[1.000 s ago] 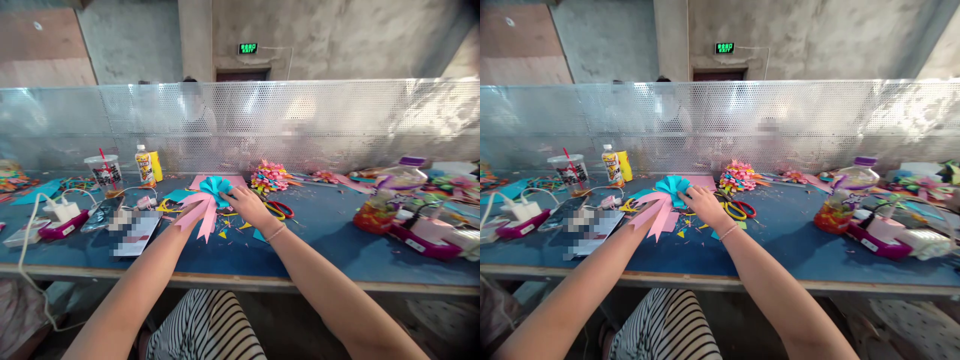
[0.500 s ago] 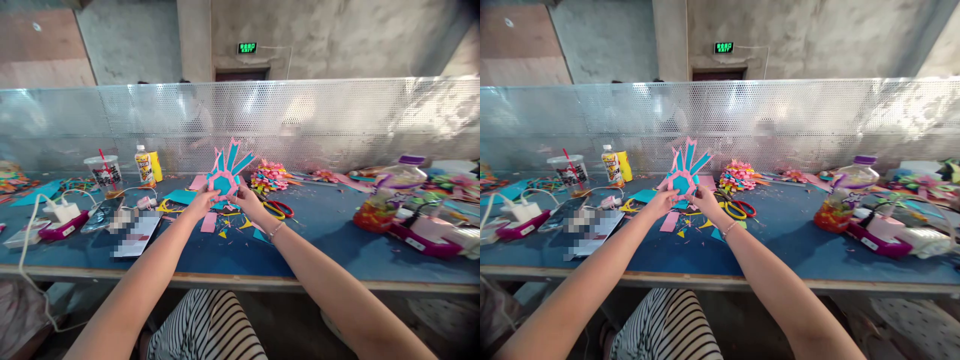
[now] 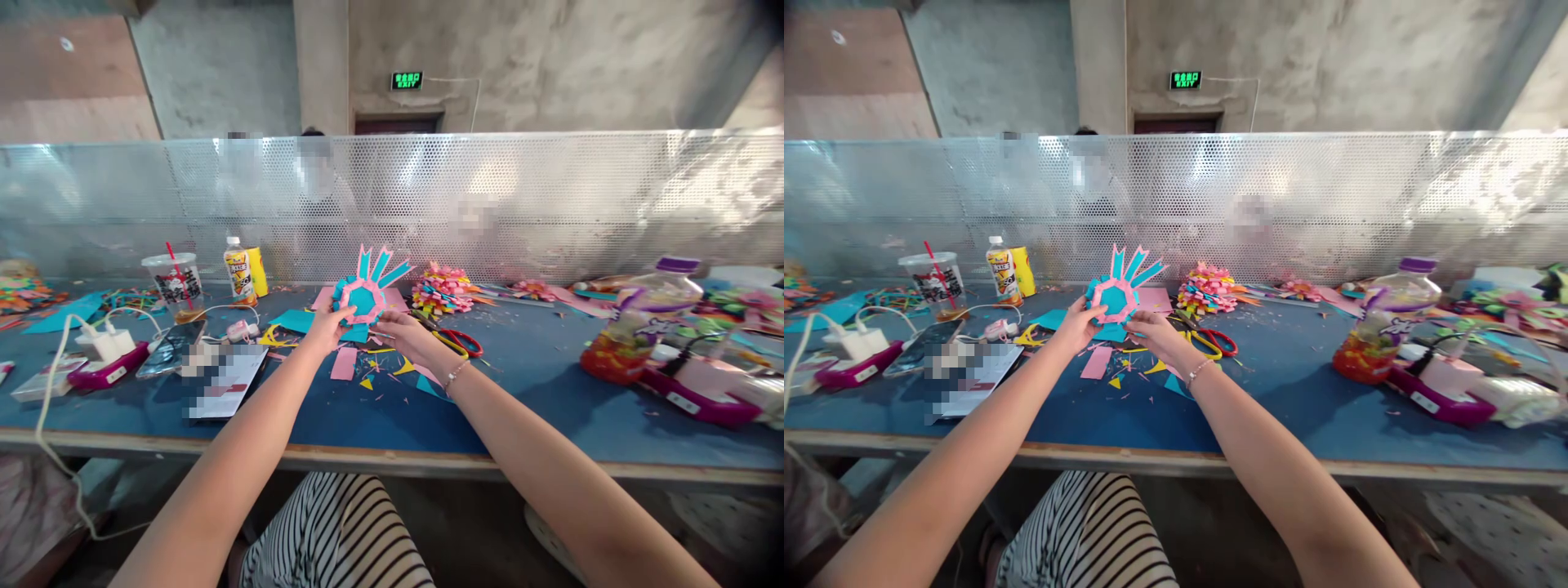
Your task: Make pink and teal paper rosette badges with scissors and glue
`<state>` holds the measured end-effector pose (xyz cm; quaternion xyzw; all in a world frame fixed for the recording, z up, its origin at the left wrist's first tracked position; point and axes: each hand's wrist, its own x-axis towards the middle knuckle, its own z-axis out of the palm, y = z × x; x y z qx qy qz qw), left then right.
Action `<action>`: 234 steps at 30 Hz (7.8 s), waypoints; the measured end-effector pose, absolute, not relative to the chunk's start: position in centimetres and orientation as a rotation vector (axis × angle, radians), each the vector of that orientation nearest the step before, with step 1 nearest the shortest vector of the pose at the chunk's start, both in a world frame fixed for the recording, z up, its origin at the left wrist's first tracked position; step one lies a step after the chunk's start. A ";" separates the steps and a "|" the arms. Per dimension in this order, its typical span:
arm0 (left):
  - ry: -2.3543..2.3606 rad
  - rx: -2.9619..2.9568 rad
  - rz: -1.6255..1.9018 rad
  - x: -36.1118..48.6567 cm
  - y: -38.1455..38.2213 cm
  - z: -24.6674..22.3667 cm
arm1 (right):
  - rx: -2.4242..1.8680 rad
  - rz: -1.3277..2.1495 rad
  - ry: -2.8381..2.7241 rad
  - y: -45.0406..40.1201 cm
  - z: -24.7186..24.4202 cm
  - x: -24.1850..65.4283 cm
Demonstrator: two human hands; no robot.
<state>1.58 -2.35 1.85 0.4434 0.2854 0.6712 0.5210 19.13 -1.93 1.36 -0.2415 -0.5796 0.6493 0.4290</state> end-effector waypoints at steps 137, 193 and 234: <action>1.073 1.493 1.634 -0.3 -0.9 0.5 | -1.230 0.517 -1.676 4.1 0.8 26.0; 1.145 1.432 1.719 -0.7 0.0 -0.1 | -0.986 1.194 -1.398 3.9 0.5 25.7; 1.070 1.440 1.663 -0.3 -0.8 0.6 | -0.901 1.195 -1.093 3.6 2.0 26.8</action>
